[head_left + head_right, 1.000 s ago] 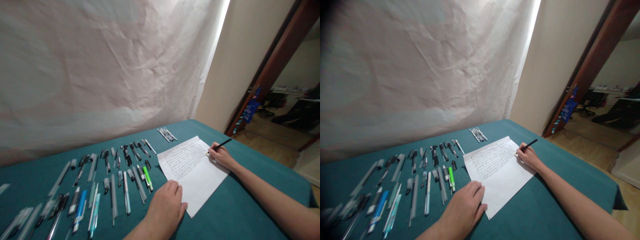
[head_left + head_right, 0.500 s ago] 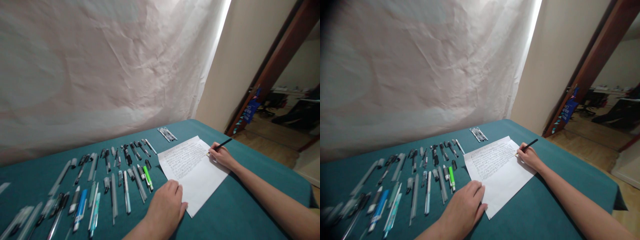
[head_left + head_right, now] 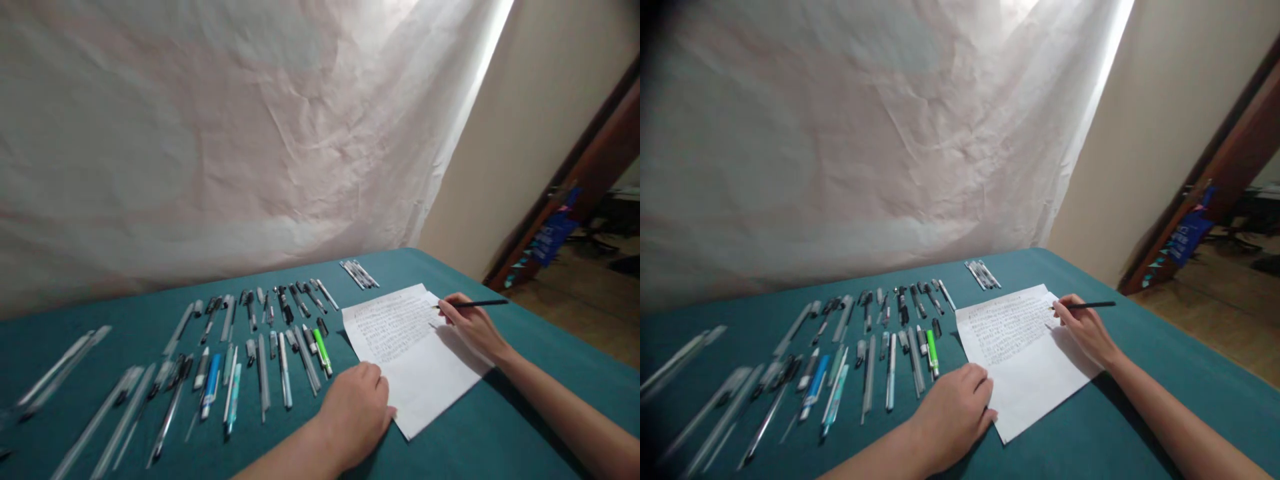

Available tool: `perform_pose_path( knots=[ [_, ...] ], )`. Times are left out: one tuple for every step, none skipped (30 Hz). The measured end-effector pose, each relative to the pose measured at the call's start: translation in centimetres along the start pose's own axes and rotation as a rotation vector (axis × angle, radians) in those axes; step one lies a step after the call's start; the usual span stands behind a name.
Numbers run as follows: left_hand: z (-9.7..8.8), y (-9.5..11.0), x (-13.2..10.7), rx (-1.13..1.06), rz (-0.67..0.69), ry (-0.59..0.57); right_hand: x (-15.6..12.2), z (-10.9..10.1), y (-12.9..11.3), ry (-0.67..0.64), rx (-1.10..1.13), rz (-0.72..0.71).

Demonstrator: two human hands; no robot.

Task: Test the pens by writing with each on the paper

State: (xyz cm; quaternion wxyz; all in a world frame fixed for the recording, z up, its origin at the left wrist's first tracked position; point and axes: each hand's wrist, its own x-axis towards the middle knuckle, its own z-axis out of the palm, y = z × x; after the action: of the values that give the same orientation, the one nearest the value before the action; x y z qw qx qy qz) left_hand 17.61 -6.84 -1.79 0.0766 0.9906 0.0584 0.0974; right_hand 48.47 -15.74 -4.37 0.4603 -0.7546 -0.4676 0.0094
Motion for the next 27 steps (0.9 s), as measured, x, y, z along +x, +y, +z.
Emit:
perform_pose_path(
  knots=[
    [-0.2,-0.1,-0.1,0.016,0.005,0.007,0.0,0.5,-1.5,-0.061,0.031,-0.046],
    [-0.5,-0.2,-0.3,0.032,0.007,0.017,-0.1,1.2,-3.1,-0.131,0.055,-0.085],
    [-0.8,-0.4,-0.4,0.047,0.005,0.028,-0.1,2.0,-4.8,-0.193,0.067,-0.126],
    [-1.1,-0.6,-0.6,0.060,0.000,0.041,-0.2,2.9,-6.6,-0.273,0.068,-0.169],
    [-1.5,-0.8,-0.9,0.070,-0.011,0.054,-0.3,3.9,-8.3,-0.319,0.065,-0.223],
    [-1.9,-1.1,-1.2,0.077,-0.027,0.068,-0.3,5.0,-10.0,-0.362,0.062,-0.282],
    [-2.3,-1.4,-1.5,0.079,-0.052,0.086,-0.3,6.1,-11.6,-0.429,0.047,-0.348],
    [-2.7,-1.8,-1.9,0.075,-0.082,0.107,-0.3,7.3,-12.9,-0.454,0.027,-0.406],
    [-3.1,-2.2,-2.3,0.063,-0.117,0.132,-0.2,8.5,-14.1,-0.451,-0.001,-0.447],
    [-3.5,-2.6,-2.7,0.045,-0.153,0.159,0.0,9.7,-15.0,-0.486,-0.041,-0.479],
    [-3.8,-3.0,-3.1,0.021,-0.186,0.186,0.1,10.8,-15.6,-0.488,-0.082,-0.499],
    [-4.1,-3.4,-3.5,-0.004,-0.223,0.218,0.3,11.8,-16.1,-0.503,-0.123,-0.508],
    [-4.2,-3.8,-3.8,-0.030,-0.257,0.249,0.5,12.7,-16.4,-0.525,-0.157,-0.514],
    [-4.3,-4.2,-4.1,-0.055,-0.289,0.279,0.7,13.4,-16.6,-0.544,-0.180,-0.516],
    [-4.3,-4.5,-4.4,-0.080,-0.319,0.310,0.8,14.0,-16.7,-0.568,-0.194,-0.518],
    [-4.2,-4.8,-4.6,-0.105,-0.347,0.340,0.9,14.5,-16.7,-0.590,-0.199,-0.519],
    [-4.1,-5.0,-4.8,-0.131,-0.371,0.367,0.9,14.9,-16.7,-0.606,-0.199,-0.521],
    [-4.0,-5.2,-4.9,-0.159,-0.389,0.389,0.9,15.2,-16.6,-0.616,-0.196,-0.518],
    [-3.9,-5.3,-5.1,-0.187,-0.399,0.404,0.8,15.4,-16.4,-0.622,-0.191,-0.512],
    [-3.8,-5.4,-5.2,-0.213,-0.401,0.414,0.8,15.6,-16.3,-0.624,-0.185,-0.504],
    [-3.7,-5.5,-5.3,-0.237,-0.399,0.420,0.7,15.8,-16.1,-0.625,-0.175,-0.495],
    [-3.6,-5.5,-5.4,-0.259,-0.393,0.424,0.6,16.0,-16.0,-0.628,-0.162,-0.486],
    [-3.5,-5.5,-5.4,-0.282,-0.387,0.433,0.6,16.1,-15.9,-0.631,-0.145,-0.476],
    [-3.4,-5.5,-5.4,-0.306,-0.385,0.447,0.6,16.2,-15.7,-0.631,-0.125,-0.465],
    [-3.3,-5.6,-5.4,-0.335,-0.386,0.467,0.5,16.3,-15.6,-0.629,-0.101,-0.455],
    [-3.2,-5.7,-5.4,-0.369,-0.390,0.491,0.5,16.4,-15.5,-0.626,-0.074,-0.444],
    [-3.1,-5.8,-5.3,-0.408,-0.397,0.518,0.5,16.4,-15.5,-0.622,-0.044,-0.432]
  ],
)
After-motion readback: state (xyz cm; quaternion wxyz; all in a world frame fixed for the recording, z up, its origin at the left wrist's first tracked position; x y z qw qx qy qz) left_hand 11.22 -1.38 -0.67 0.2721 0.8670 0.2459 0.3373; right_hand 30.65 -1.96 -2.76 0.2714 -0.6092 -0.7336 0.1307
